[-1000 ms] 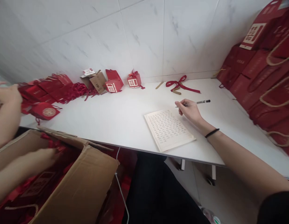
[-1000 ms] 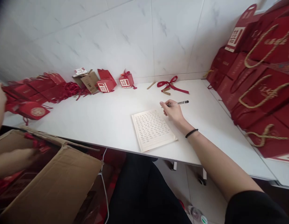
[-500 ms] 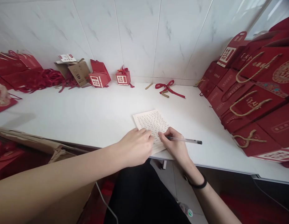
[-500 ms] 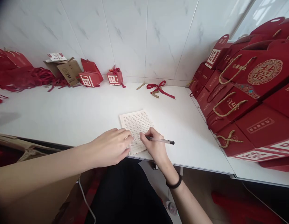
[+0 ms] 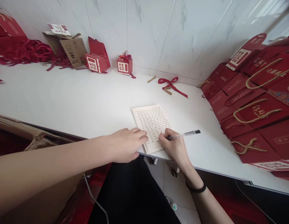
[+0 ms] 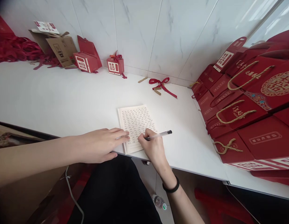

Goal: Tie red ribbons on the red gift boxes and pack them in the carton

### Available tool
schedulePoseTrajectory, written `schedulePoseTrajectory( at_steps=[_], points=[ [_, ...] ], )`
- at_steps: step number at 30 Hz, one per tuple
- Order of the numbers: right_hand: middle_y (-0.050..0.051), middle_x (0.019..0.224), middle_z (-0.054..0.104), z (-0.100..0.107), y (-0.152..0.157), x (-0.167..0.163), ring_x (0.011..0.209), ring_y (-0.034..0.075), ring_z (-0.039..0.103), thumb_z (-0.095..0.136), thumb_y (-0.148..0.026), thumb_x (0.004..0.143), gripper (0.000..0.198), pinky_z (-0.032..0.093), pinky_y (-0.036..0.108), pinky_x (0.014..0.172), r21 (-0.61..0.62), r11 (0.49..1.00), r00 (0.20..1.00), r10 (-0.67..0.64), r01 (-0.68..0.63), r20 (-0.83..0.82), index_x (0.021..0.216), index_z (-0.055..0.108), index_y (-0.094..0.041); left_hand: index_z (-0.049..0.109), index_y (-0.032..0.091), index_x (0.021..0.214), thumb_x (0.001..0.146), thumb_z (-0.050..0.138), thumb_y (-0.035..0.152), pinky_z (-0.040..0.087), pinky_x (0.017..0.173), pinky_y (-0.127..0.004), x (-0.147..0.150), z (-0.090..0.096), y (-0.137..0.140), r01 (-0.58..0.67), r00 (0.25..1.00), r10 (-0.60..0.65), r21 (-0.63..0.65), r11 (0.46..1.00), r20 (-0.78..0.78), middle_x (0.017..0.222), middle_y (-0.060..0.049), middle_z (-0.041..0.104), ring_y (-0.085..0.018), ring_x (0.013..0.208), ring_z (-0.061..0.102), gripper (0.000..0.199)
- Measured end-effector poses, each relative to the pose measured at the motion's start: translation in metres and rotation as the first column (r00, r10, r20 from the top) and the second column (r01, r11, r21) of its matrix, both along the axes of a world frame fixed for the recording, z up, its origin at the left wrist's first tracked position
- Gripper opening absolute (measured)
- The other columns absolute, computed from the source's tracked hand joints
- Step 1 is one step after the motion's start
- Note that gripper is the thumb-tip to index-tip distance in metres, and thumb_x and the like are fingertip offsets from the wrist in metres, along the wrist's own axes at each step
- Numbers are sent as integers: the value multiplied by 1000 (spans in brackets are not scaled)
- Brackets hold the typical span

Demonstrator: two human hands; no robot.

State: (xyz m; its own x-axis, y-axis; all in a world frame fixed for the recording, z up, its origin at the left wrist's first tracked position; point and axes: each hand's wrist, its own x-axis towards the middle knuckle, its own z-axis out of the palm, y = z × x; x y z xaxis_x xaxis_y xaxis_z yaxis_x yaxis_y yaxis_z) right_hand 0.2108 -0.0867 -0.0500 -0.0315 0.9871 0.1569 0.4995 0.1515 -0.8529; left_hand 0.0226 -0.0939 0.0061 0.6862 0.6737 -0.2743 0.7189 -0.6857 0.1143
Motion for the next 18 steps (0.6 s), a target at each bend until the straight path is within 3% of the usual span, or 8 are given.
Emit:
schedulePoseTrajectory(
  at_steps=[18],
  points=[
    [-5,51,25,1,0,0,50,11,23,47,-26,71,29,21,23,45,-6,1000,1000,-22,22,12,54,24,-20,48,15,123,78,56,24,44,89,-35,-1,-1,-2,-13,1000,13,-7,1000,-14,134,-12,46,-26,121,43,46]
  ],
)
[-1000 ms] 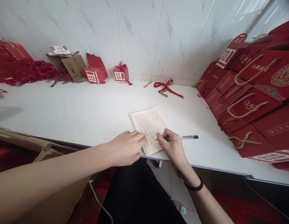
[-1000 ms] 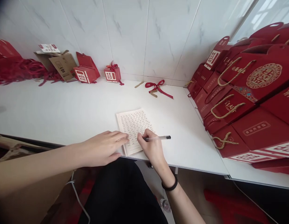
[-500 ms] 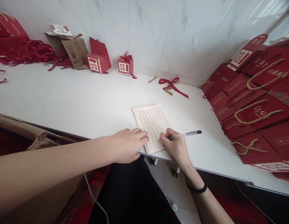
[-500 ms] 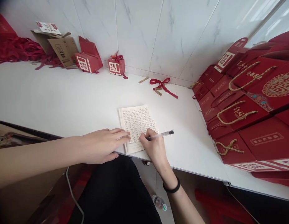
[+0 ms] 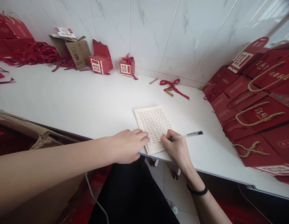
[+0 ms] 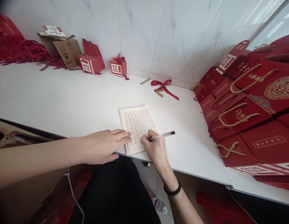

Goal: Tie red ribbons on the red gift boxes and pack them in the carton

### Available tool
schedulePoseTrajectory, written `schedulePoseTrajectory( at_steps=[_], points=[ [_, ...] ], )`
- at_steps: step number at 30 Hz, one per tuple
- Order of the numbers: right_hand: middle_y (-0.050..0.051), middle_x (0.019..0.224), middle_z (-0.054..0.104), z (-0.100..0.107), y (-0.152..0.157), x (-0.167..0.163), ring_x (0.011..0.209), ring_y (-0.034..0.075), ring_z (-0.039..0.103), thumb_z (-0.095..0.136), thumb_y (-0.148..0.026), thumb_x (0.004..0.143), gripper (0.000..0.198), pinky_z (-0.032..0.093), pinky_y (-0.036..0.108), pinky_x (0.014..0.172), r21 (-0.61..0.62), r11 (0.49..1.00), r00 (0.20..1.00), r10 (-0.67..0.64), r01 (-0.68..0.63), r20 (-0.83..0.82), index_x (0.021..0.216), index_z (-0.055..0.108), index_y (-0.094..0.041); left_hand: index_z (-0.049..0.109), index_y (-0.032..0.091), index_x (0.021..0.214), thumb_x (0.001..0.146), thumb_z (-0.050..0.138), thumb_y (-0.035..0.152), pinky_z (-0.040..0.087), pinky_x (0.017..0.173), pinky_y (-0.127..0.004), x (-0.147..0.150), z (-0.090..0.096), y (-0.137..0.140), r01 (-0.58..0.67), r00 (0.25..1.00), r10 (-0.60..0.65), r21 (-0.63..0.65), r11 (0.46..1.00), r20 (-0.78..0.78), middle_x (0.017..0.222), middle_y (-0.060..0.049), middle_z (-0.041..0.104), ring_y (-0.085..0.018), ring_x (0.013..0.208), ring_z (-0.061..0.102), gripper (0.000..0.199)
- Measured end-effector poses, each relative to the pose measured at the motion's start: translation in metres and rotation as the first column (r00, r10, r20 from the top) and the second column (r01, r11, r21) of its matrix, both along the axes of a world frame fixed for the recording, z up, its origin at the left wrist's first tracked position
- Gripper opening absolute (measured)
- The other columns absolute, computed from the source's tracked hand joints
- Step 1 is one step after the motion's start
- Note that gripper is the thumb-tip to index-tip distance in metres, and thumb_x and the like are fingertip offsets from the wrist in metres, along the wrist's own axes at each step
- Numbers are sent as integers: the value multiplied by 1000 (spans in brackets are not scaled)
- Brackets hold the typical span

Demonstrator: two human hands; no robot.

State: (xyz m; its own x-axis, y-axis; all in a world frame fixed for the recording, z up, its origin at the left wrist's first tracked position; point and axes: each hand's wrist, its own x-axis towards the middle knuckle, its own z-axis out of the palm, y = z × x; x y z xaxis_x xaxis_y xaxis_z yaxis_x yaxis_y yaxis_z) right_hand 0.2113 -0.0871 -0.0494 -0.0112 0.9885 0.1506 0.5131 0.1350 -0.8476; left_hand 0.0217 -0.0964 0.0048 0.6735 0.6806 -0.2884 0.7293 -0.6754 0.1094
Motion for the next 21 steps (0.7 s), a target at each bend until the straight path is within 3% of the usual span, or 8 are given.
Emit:
schedulePoseTrajectory(
  at_steps=[6,9,13,17,19,21],
  points=[
    [-5,52,22,1,-1,1,51,10,21,47,-24,70,29,20,23,45,-5,1000,999,-19,19,-32,55,23,-20,46,14,125,79,55,25,44,90,-36,0,0,1,8,1000,-8,-4,1000,-21,136,-13,43,-26,123,41,48],
    [-6,52,25,1,-3,3,50,10,23,49,-22,70,29,20,23,45,-33,999,981,-44,38,-190,55,24,-21,42,14,129,81,53,26,44,90,-37,1,0,0,5,999,-6,-17,1000,-51,139,-14,40,-26,124,39,51],
    [-7,50,25,0,-12,8,46,9,22,55,-32,78,38,21,21,43,-50,995,893,-102,89,-438,56,25,-21,44,15,128,80,54,28,43,92,-37,-1,6,0,-10,1000,11,-60,998,7,138,-13,42,-27,124,41,51],
    [-5,48,31,-5,-17,27,45,9,27,55,-44,82,44,23,21,42,64,988,940,-110,137,-323,55,31,-20,42,17,130,83,49,33,43,93,-34,-13,16,17,-88,991,102,-140,986,92,132,-11,48,-24,116,49,51],
    [-4,47,32,-9,-16,42,44,10,29,53,-49,82,46,26,21,43,117,980,964,-128,158,-234,53,33,-19,43,17,129,83,47,33,42,94,-34,-23,20,38,-162,981,169,-79,984,92,128,-11,51,-24,115,50,49],
    [-4,49,32,-14,-14,56,45,10,31,53,-54,80,48,27,21,43,93,981,969,-149,170,-197,53,34,-19,46,17,126,81,48,31,42,93,-36,-35,24,65,-259,965,258,23,966,39,125,-12,52,-26,113,50,47]
  ],
)
